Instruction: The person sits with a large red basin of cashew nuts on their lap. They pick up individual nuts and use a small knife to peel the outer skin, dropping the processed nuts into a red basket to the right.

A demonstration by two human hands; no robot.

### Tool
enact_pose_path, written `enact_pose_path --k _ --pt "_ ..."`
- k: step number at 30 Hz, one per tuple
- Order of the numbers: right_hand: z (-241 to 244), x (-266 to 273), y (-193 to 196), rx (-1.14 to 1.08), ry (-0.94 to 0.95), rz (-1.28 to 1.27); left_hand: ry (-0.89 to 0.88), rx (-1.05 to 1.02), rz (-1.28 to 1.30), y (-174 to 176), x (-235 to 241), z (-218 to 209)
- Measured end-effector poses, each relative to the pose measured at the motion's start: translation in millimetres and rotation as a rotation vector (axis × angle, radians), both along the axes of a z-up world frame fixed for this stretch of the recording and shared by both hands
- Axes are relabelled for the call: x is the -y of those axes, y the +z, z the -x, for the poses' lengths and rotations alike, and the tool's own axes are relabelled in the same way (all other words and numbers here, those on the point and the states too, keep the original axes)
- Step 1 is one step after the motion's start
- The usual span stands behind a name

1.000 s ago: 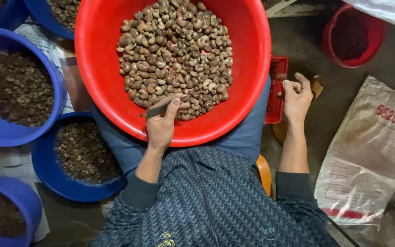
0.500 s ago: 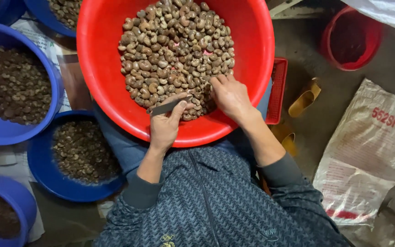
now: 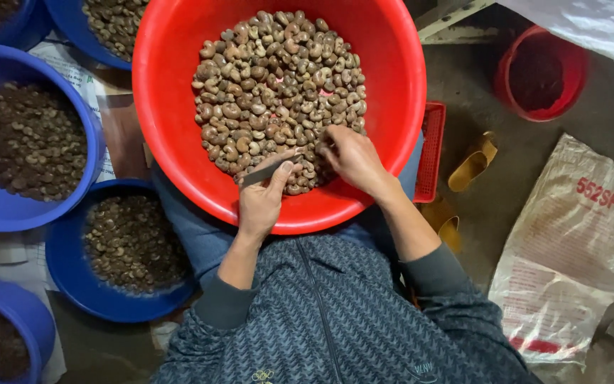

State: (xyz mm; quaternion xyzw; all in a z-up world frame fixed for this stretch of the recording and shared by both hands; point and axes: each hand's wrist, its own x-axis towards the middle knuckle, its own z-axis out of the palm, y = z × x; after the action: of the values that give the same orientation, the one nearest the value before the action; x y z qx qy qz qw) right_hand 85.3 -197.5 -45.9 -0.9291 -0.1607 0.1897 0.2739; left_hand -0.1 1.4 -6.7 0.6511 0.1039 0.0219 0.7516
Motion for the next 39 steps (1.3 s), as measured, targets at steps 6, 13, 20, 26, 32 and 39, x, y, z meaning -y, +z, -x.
enact_pose_path --k 6,13,20,26,32,39 --pt "19.4 -14.2 28.5 -0.423 -0.428 -0.836 0.008 0.029 -0.046 24.2 3.1 -4.8" --pt "33.4 -25.5 11.9 -0.459 -0.564 -1.071 0.001 0.07 -0.034 11.7 4.8 -4.6" --pt "44.4 -33.8 29.7 -0.34 -0.466 -0.968 0.001 0.091 -0.035 13.4 5.9 -3.8" --pt "50.3 -33.4 30.9 -0.188 -0.393 -0.816 -0.016 0.14 -0.022 13.8 8.2 -4.7" --pt "49.8 -33.1 36.7 -0.118 -0.309 -0.777 -0.037 0.162 -0.039 12.1 5.6 -3.9" --pt "50.8 -30.8 33.4 -0.036 -0.225 -0.758 -0.044 0.2 -0.064 9.6 6.4 -5.3"
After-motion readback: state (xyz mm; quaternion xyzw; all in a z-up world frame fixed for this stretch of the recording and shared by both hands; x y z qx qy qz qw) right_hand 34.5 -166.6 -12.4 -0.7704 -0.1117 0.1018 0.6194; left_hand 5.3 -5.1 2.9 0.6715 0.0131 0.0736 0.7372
